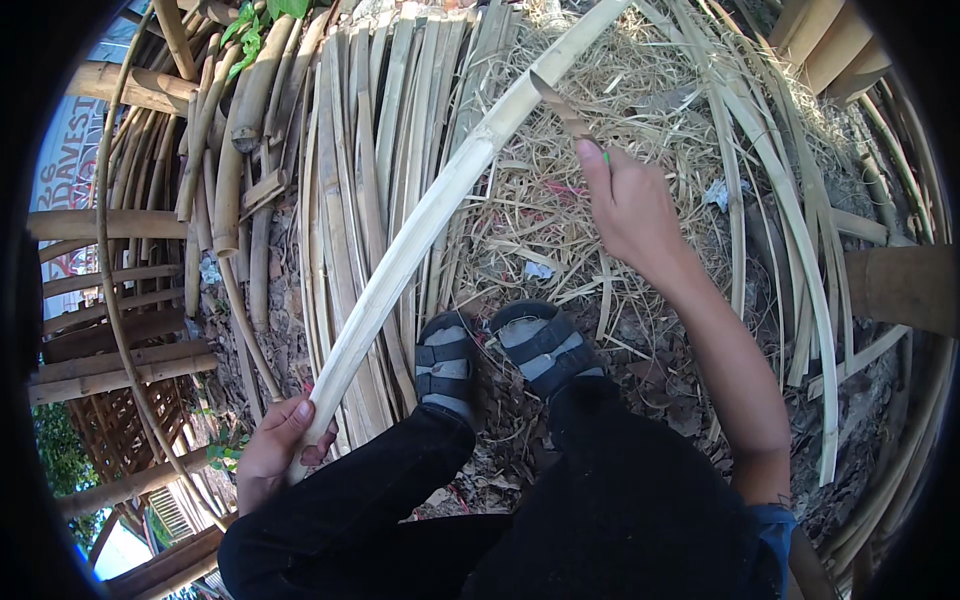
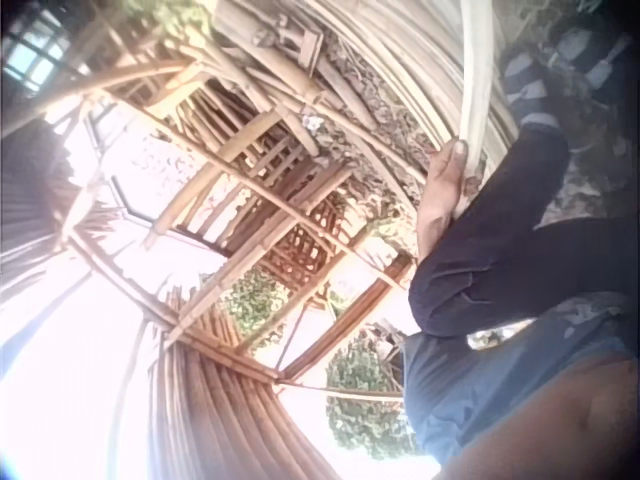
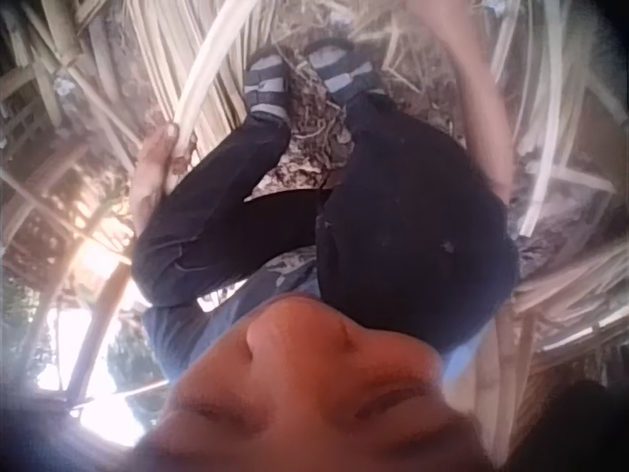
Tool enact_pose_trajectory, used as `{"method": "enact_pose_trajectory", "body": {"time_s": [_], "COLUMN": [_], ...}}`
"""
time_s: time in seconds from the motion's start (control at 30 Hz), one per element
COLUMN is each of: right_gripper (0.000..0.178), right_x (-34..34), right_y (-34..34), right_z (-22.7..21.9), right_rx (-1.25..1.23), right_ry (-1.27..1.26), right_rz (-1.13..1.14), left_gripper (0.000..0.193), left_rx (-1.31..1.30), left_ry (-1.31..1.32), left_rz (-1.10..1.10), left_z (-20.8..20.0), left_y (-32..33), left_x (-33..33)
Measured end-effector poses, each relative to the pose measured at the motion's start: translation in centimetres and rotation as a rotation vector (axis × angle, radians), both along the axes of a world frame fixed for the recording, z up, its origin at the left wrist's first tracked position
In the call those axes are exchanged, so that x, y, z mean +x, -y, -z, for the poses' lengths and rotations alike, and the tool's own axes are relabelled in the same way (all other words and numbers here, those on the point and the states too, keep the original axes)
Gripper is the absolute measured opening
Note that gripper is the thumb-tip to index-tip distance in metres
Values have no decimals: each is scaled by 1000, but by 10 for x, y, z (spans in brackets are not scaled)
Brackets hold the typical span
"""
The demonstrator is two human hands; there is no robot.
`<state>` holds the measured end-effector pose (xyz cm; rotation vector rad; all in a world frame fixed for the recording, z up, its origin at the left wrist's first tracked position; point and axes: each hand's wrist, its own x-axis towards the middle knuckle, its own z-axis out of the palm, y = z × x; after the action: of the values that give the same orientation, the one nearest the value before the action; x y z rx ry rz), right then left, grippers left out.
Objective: The person shapes a strip of bamboo by shaving and scraping its edges and surface using a knife.
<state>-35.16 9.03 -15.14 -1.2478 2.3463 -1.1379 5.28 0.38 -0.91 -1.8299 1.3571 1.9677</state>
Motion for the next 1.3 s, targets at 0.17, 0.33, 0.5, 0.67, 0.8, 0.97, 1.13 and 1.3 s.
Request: {"method": "enact_pose_trajectory", "body": {"time_s": [0.17,0.33,0.5,0.67,0.8,0.97,1.13,1.3], "right_gripper": [40,41,43,44,41,45,46,45], "right_x": [75,124,139,127,111,92,37,36], "right_y": [1,8,18,33,36,37,39,26], "right_z": [-10,4,20,21,35,36,51,46], "right_rx": [-117,-411,-397,-361,-302,-347,-155,-32], "right_ry": [150,54,-242,-387,-441,-526,-333,-277], "right_rz": [-275,-505,-511,-476,-449,-458,-176,-266], "left_gripper": [38,38,36,38,39,37,37,39], "left_rx": [-31,-10,-18,-24,-50,-62,-25,-12], "left_ry": [-27,-42,-74,-13,34,51,35,26], "left_rz": [19,10,1,95,114,141,75,22], "left_z": [5,8,8,7,5,4,9,8], "left_y": [7,6,4,7,6,4,3,2], "left_x": [-3,-10,-11,-6,-8,-7,-5,-1]}}
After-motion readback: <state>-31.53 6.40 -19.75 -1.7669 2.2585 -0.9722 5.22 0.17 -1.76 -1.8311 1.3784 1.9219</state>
